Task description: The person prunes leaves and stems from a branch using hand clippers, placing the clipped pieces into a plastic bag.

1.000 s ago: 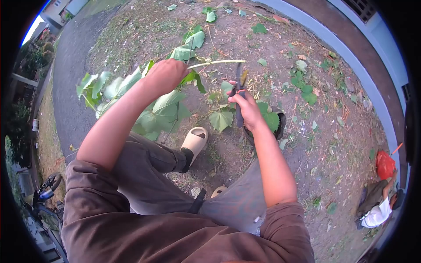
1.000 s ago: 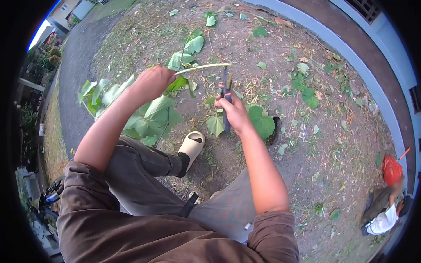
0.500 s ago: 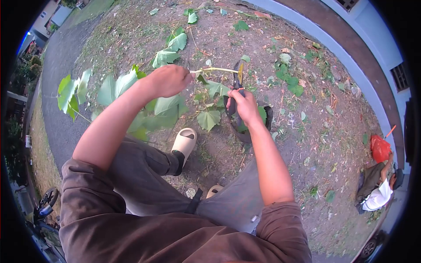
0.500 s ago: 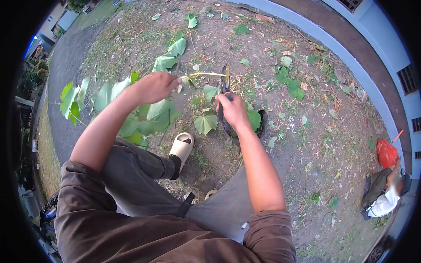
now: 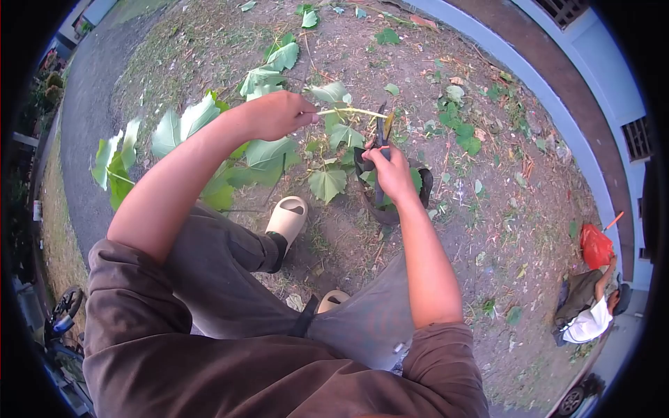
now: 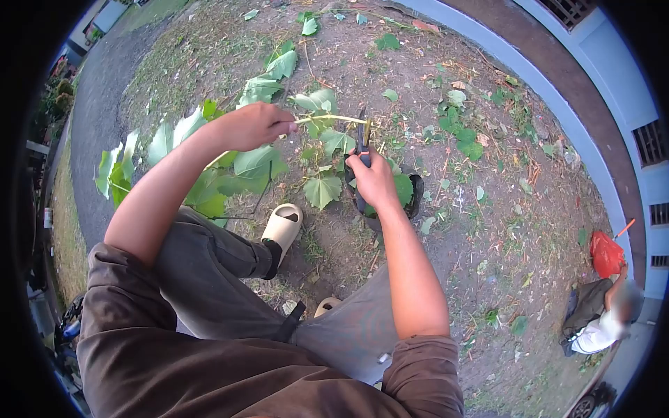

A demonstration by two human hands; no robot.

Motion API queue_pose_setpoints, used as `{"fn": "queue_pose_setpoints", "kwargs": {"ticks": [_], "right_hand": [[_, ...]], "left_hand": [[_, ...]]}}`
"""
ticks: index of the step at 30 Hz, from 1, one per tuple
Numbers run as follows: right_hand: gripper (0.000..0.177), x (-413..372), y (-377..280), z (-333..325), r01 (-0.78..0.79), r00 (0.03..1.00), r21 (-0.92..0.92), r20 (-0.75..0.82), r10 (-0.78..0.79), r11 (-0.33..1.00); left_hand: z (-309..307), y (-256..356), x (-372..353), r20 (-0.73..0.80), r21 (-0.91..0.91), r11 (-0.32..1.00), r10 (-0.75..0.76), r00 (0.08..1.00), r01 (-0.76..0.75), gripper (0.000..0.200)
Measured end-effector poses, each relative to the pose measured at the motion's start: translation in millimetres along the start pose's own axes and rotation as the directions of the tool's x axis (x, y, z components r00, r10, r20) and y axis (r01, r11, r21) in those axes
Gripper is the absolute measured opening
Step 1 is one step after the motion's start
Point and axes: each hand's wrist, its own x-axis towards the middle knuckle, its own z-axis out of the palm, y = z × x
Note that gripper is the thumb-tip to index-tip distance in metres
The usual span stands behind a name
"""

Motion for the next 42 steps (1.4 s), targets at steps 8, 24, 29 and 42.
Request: {"fn": "queue_pose_setpoints", "kwargs": {"ticks": [8,24,29,42], "right_hand": [[0.038,-3,-26,0,-0.169,0.985,0.302,0.028,0.168,0.938],[0.038,-8,-28,3,-0.118,0.993,0.069,-0.002,0.118,0.991],[0.042,-6,-20,-9,-0.006,1.000,-0.166,-0.020,0.003,0.986],[0.035,-15,-31,11,-0.089,0.975,0.285,0.220,0.025,0.954]], "left_hand": [[-1,-8,0,-0.083,-0.013,1.000,0.002,0.997,-0.003,0.039],[13,2,4,-0.015,-0.095,0.995,-0.017,1.000,0.016,0.040],[-6,4,-4,-0.046,-0.245,0.963,-0.127,0.991,0.112,0.044],[12,12,5,0.196,-0.245,0.968,-0.001,0.981,0.050,0.047]]}}
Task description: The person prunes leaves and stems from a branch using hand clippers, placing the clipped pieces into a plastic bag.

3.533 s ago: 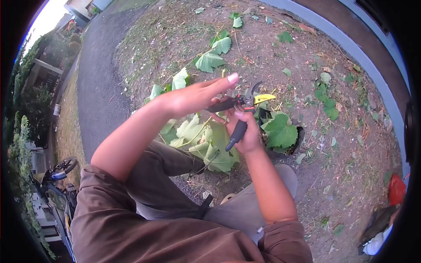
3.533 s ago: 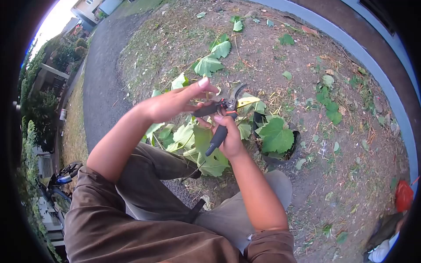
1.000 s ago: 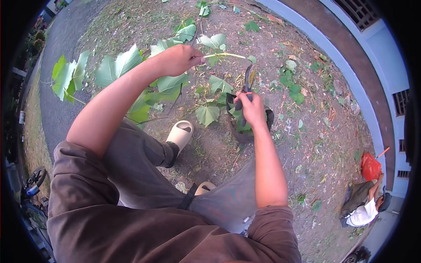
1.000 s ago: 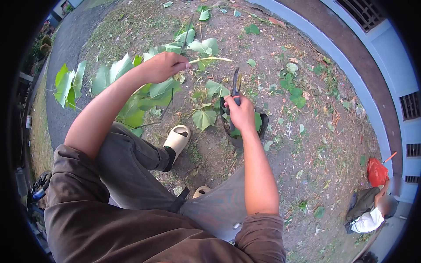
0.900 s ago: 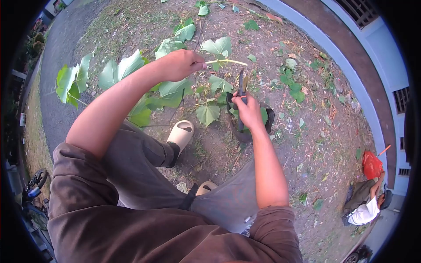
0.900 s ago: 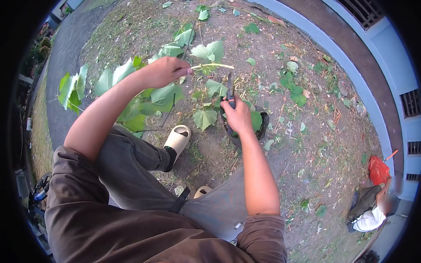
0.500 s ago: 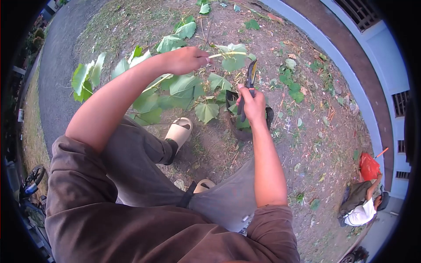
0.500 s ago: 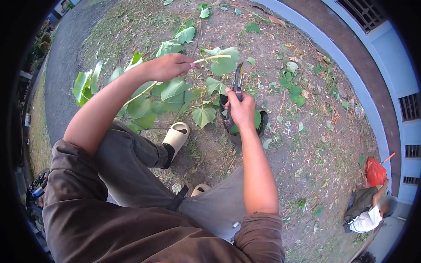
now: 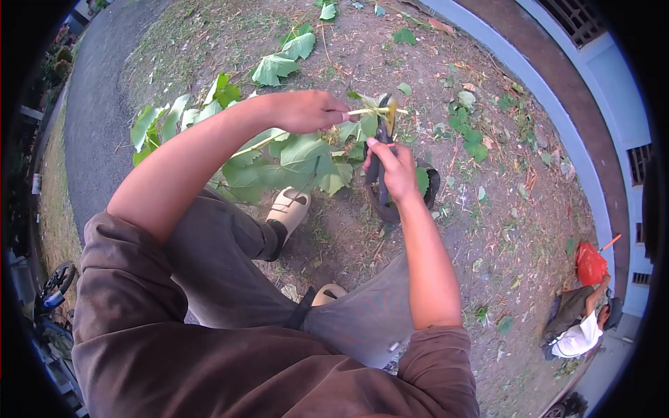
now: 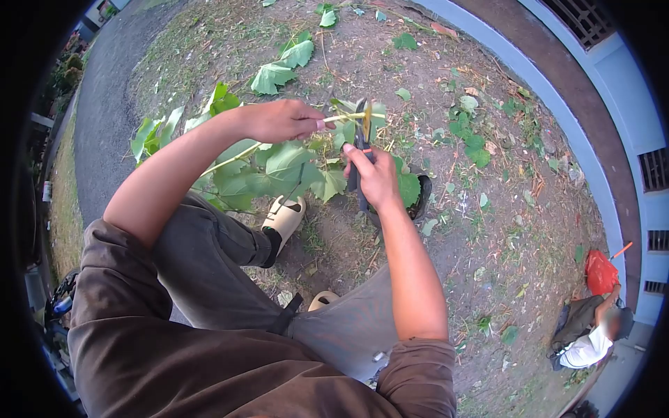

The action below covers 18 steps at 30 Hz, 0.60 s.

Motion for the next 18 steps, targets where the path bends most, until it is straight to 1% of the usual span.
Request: {"fn": "queue_pose_setpoints", "kwargs": {"ticks": [1,2,3,4,5,6,7,8,9,10,11,12,13,15,16,17,18], "right_hand": [[0.035,-1,-5,2,-0.021,0.997,-0.004,-0.072,0.021,1.000],[0.032,0,-6,4,-0.036,0.992,0.121,-0.115,0.050,0.992],[0.032,1,-6,1,-0.038,0.992,0.117,-0.112,0.051,0.992],[0.032,3,-5,-4,-0.023,0.989,0.169,-0.139,0.046,0.985],[0.031,7,-2,-9,-0.003,0.986,0.222,-0.162,0.040,0.975],[0.031,12,8,-17,0.020,0.988,0.211,-0.155,0.013,0.977],[0.033,10,10,-21,0.031,0.988,0.143,-0.152,-0.009,0.989],[0.035,10,12,-25,0.031,0.989,-0.047,-0.143,-0.037,0.998],[0.038,9,15,-29,0.029,0.989,-0.236,-0.136,-0.062,0.971],[0.038,4,8,-23,0.024,0.988,-0.229,-0.146,-0.058,0.973],[0.039,-3,-7,-10,0.057,0.984,-0.420,-0.129,-0.121,0.906],[0.041,-7,-17,-1,0.086,0.980,-0.596,-0.094,-0.176,0.798],[0.041,-9,-19,4,0.085,0.980,-0.597,-0.093,-0.174,0.798],[0.042,-9,-21,12,0.082,0.980,-0.568,-0.105,-0.171,0.819],[0.043,-11,-26,12,0.067,0.982,-0.572,-0.106,-0.155,0.817],[0.043,-11,-27,11,0.068,0.983,-0.570,-0.100,-0.151,0.819],[0.042,-12,-27,9,0.082,0.977,-0.606,-0.106,-0.183,0.791]], "left_hand": [[-3,0,2,-0.058,0.025,1.000,0.006,0.998,-0.004,0.046],[-6,-1,3,-0.118,0.049,0.999,0.010,0.993,-0.005,0.044],[-6,-8,6,-0.121,0.043,0.999,0.009,0.993,-0.004,0.044],[-5,-20,10,-0.207,-0.010,1.000,0.012,0.978,-0.015,0.042],[-7,-17,5,-0.294,-0.058,0.998,0.009,0.956,-0.027,0.041],[-12,-15,0,-0.256,-0.113,0.994,-0.028,0.966,-0.002,0.038],[-12,-19,0,-0.257,-0.112,0.994,-0.038,0.966,0.009,0.038],[-11,-22,2,-0.257,-0.153,0.988,-0.057,0.965,0.018,0.036],[-10,-24,5,-0.252,-0.191,0.981,-0.071,0.965,0.022,0.034],[-9,-23,6,-0.241,-0.186,0.982,-0.067,0.968,0.021,0.034],[-7,-22,5,-0.202,-0.155,0.987,-0.003,0.979,-0.028,0.033],[-3,-21,4,-0.163,-0.131,0.988,0.056,0.985,-0.078,0.032],[1,-19,5,-0.162,-0.134,0.988,0.055,0.985,-0.077,0.032],[7,-17,7,-0.047,-0.131,0.991,-0.001,0.999,-0.005,0.029],[7,-15,4,-0.061,-0.117,0.993,0.024,0.998,-0.031,0.028],[9,-17,2,-0.060,-0.119,0.993,0.018,0.998,-0.025,0.028],[11,-19,2,-0.037,-0.126,0.992,-0.031,0.999,0.026,0.028]]}}
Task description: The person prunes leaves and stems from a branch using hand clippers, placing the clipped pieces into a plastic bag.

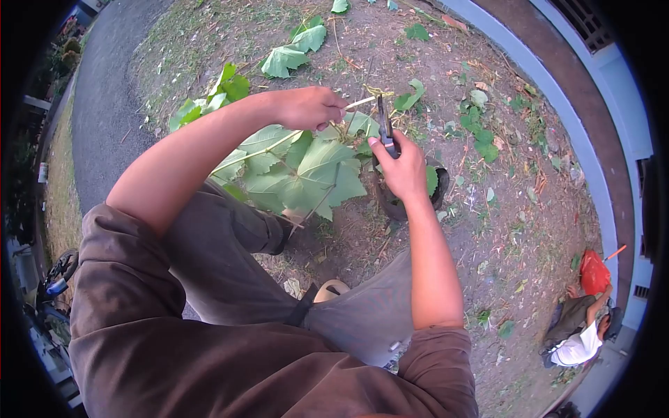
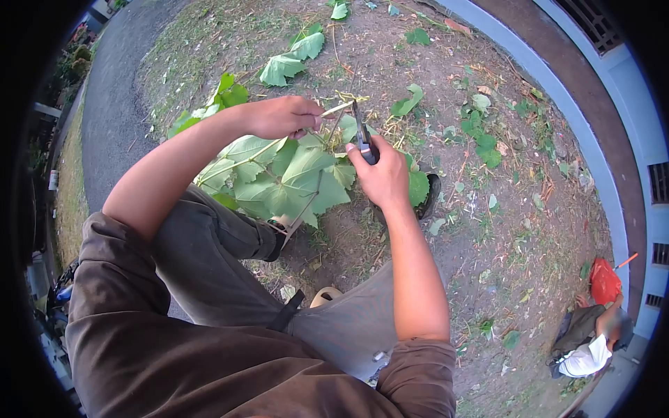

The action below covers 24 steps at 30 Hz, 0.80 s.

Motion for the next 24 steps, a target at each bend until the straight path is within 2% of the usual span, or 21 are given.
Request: {"fn": "queue_pose_setpoints", "kwargs": {"ticks": [2,4,5,7,8,9,11,13,15,16,17,19,21,22,23,24], "right_hand": [[0.042,0,-6,-5,0.022,0.999,-0.101,-0.039,-0.026,0.995],[0.042,0,0,-3,0.038,0.998,-0.138,-0.044,-0.045,0.990],[0.042,-1,3,-2,0.047,0.997,-0.173,-0.049,-0.056,0.984],[0.043,-1,4,0,0.068,0.994,-0.136,-0.074,-0.079,0.988],[0.043,-1,2,0,0.095,0.990,-0.103,-0.096,-0.104,0.990],[0.043,-1,0,-2,0.095,0.990,-0.102,-0.098,-0.105,0.990],[0.045,-2,-7,-7,-0.037,0.999,-0.090,-0.001,0.037,0.995],[0.046,0,-6,-10,-0.058,0.998,-0.073,0.003,0.058,0.996],[0.048,4,1,-14,-0.082,0.997,-0.058,0.002,0.082,0.995],[0.049,8,11,-14,-0.094,0.995,-0.025,-0.040,0.093,0.995],[0.049,11,19,-16,-0.103,0.991,0.009,-0.083,0.103,0.995],[0.050,13,29,-23,-0.097,0.988,0.028,-0.120,0.100,0.995],[0.048,16,38,-29,-0.211,0.970,0.076,-0.105,0.218,0.975],[0.047,16,37,-33,-0.225,0.963,0.094,-0.129,0.236,0.970],[0.047,18,39,-35,-0.229,0.962,0.094,-0.130,0.240,0.969],[0.047,19,42,-37,-0.229,0.960,0.109,-0.141,0.243,0.967]], "left_hand": [[-3,0,0,0.009,0.000,0.999,-0.047,0.999,0.047,0.027],[-6,1,0,-0.079,0.003,0.999,0.037,0.996,-0.037,0.028],[-5,2,-1,-0.076,0.005,0.999,0.037,0.996,-0.037,0.028],[-2,4,-4,0.144,-0.067,0.998,0.012,0.990,-0.003,0.031],[2,1,-2,0.196,-0.091,0.996,0.015,0.981,0.003,0.034],[4,0,-1,0.196,-0.089,0.996,0.015,0.981,0.002,0.034],[8,3,0,0.166,-0.074,0.996,-0.044,0.985,0.057,0.035],[9,9,-2,0.185,-0.100,0.992,-0.059,0.981,0.079,0.036],[13,22,-12,0.075,-0.099,0.994,-0.037,0.996,0.044,0.046],[24,10,-11,0.073,-0.100,0.994,-0.032,0.997,0.039,0.046],[40,-15,-6,-0.137,0.187,0.978,0.116,0.984,-0.089,0.054],[46,-27,-3,-0.288,0.473,0.869,0.309,0.907,-0.146,0.063],[40,-36,5,-0.236,0.305,0.950,0.015,0.972,0.060,0.071],[30,-32,3,-0.117,0.320,0.941,-0.075,0.990,0.109,0.057],[19,-28,1,-0.113,0.321,0.941,-0.074,0.991,0.107,0.057],[10,-23,-1,0.073,0.079,0.983,-0.168,0.983,0.163,0.049]]}}
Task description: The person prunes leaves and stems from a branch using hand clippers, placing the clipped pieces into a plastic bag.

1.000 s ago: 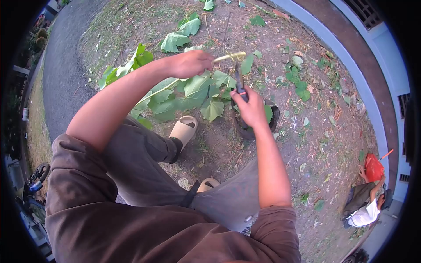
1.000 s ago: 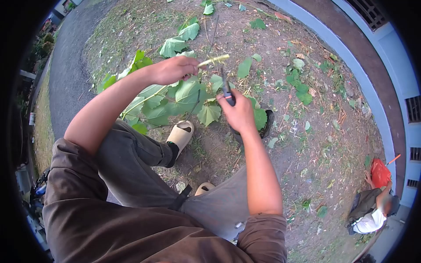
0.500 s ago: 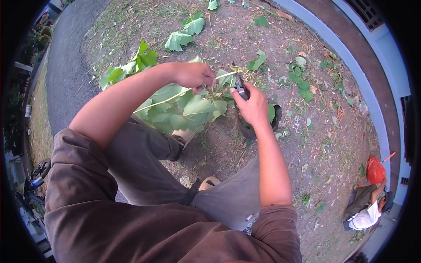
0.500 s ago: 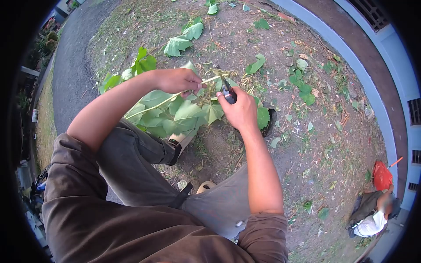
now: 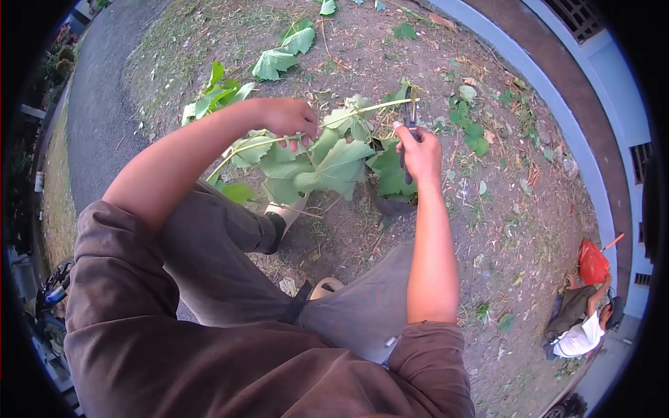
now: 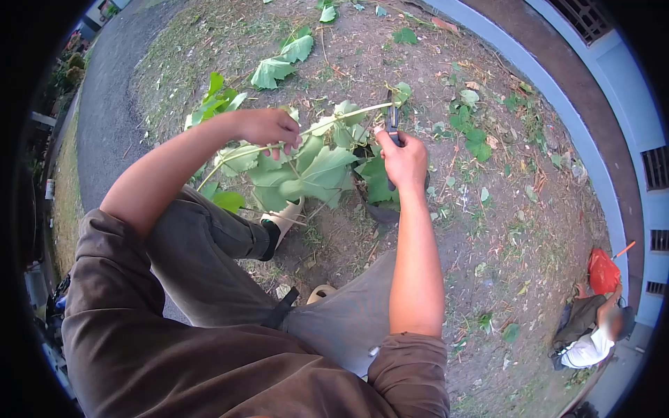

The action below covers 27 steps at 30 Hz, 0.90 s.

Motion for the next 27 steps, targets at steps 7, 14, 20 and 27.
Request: {"fn": "queue_pose_setpoints", "kwargs": {"ticks": [7,14,20,27], "right_hand": [[0.042,13,12,4,-0.063,0.998,0.239,0.018,0.060,0.969],[0.050,16,34,13,0.046,0.996,-0.012,0.074,-0.045,0.999],[0.050,14,23,24,0.084,0.985,0.101,0.143,-0.099,0.991],[0.049,14,12,14,0.000,0.999,0.217,0.037,-0.009,0.976]], "left_hand": [[-36,8,-13,-0.010,-0.121,0.993,-0.013,1.000,0.012,0.034],[-43,-1,-17,-0.264,0.009,0.998,0.062,0.963,-0.061,0.033],[-24,14,-11,-0.114,0.098,0.986,0.144,0.983,-0.133,0.033],[-35,4,-9,-0.238,0.150,0.981,0.158,0.958,-0.125,0.036]]}}
